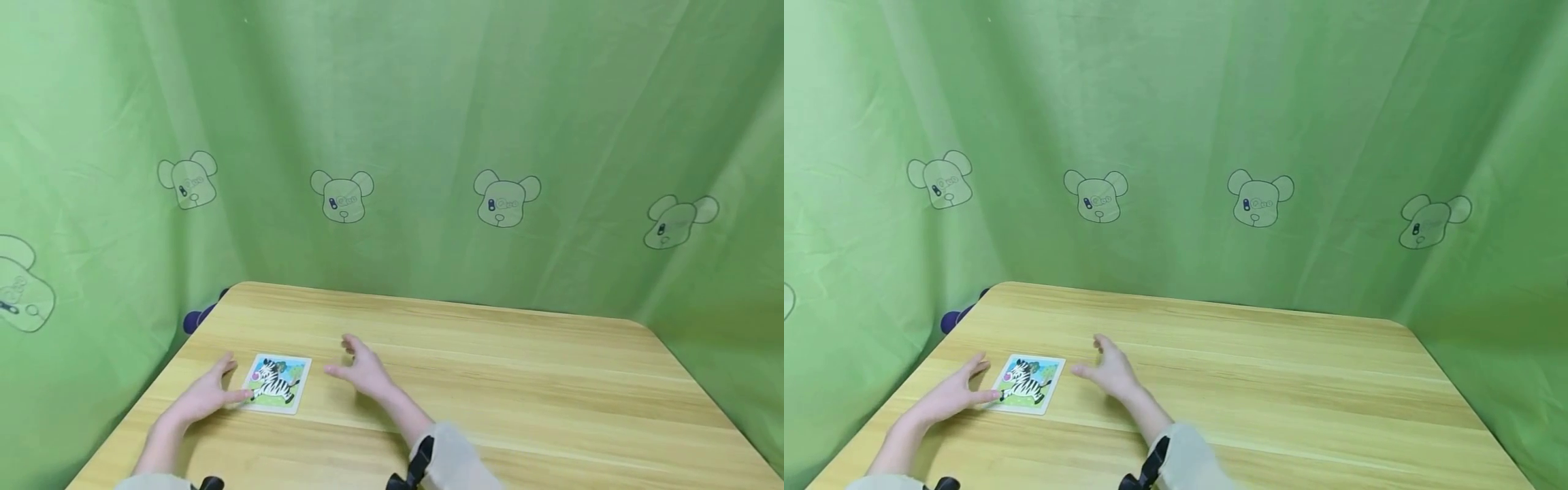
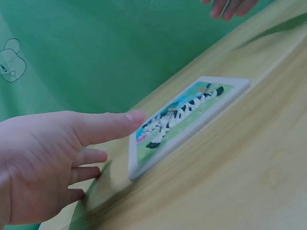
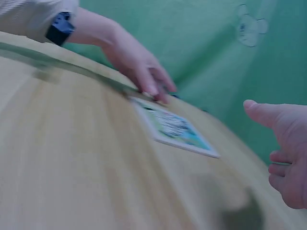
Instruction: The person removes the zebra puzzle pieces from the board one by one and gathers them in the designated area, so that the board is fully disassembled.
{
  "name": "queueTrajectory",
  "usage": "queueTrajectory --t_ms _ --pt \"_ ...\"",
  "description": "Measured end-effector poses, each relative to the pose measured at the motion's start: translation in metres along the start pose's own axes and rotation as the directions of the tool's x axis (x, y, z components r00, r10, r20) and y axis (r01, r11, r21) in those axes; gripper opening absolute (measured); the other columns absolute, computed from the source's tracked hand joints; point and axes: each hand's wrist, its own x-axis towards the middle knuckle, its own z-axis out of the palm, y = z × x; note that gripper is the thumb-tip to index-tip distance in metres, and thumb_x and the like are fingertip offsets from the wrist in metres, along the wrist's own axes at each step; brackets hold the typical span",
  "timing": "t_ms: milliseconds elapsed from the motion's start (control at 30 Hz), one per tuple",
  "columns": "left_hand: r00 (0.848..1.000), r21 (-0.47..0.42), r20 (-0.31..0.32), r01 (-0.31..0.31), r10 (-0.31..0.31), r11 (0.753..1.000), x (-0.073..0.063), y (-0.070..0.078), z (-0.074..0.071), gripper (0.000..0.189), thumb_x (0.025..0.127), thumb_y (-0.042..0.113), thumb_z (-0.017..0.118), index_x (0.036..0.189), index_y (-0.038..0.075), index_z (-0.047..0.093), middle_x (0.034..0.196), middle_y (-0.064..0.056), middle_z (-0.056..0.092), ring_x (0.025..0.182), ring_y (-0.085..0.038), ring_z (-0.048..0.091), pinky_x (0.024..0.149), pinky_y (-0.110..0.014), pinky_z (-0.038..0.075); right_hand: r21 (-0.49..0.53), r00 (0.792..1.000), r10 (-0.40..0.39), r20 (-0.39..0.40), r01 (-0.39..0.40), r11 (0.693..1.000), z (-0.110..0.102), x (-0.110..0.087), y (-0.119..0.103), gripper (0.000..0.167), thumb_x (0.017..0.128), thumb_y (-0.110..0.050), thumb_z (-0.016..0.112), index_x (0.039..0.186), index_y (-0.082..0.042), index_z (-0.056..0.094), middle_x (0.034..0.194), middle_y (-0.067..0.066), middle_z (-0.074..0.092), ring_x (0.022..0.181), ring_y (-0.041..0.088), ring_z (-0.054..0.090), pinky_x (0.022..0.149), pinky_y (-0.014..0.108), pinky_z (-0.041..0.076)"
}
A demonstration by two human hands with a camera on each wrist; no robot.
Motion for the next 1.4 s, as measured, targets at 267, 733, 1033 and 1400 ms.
queueTrajectory --t_ms 267,733,1033,1400 --pt "0.996 0.012 0.038 -0.084 0.084 0.996 -0.002 -0.003 0.009 0.106 0.064 0.024 0.081 0.135 -0.021 0.017 0.138 -0.039 0.023 0.128 -0.054 0.02 0.103 -0.062 0.016 -0.105 1.0 -0.013 0.028 0.016 0.994 0.049 -0.008 -0.001 0.083 0.073 -0.03 0.078 0.135 0.006 0.039 0.131 0.021 0.049 0.122 0.037 0.043 0.102 0.048 0.034" --pt "0.99 0.029 0.036 -0.139 0.138 0.99 0.005 0.005 0.023 0.096 0.061 0.012 0.081 0.136 -0.017 0.028 0.138 -0.036 0.031 0.127 -0.051 0.027 0.103 -0.062 0.018 -0.247 0.998 -0.038 0.05 0.049 0.968 0.062 -0.013 0.003 0.083 0.069 -0.031 0.08 0.134 0.003 0.042 0.135 0.018 0.046 0.126 0.033 0.039 0.106 0.048 0.027" --pt "0.992 0.022 0.054 -0.113 0.112 0.993 0.012 0.016 0.033 0.095 0.064 0.015 0.08 0.14 -0.011 0.028 0.14 -0.031 0.032 0.129 -0.047 0.028 0.105 -0.058 0.019 -0.193 0.998 -0.038 0.055 0.048 0.98 0.043 -0.016 0.009 0.08 0.072 -0.029 0.079 0.134 0.005 0.042 0.133 0.022 0.047 0.123 0.037 0.042 0.102 0.05 0.033" --pt "0.987 -0.017 0.103 -0.124 0.125 0.992 0.024 0.043 0.06 0.091 0.066 0.013 0.079 0.14 -0.007 0.031 0.141 -0.026 0.035 0.129 -0.043 0.03 0.106 -0.057 0.021 -0.128 0.999 -0.013 0.051 0.02 0.992 0.003 -0.036 0.036 0.08 0.074 -0.031 0.076 0.135 0.005 0.04 0.134 0.02 0.046 0.126 0.04 0.037 0.104 0.055 0.026"
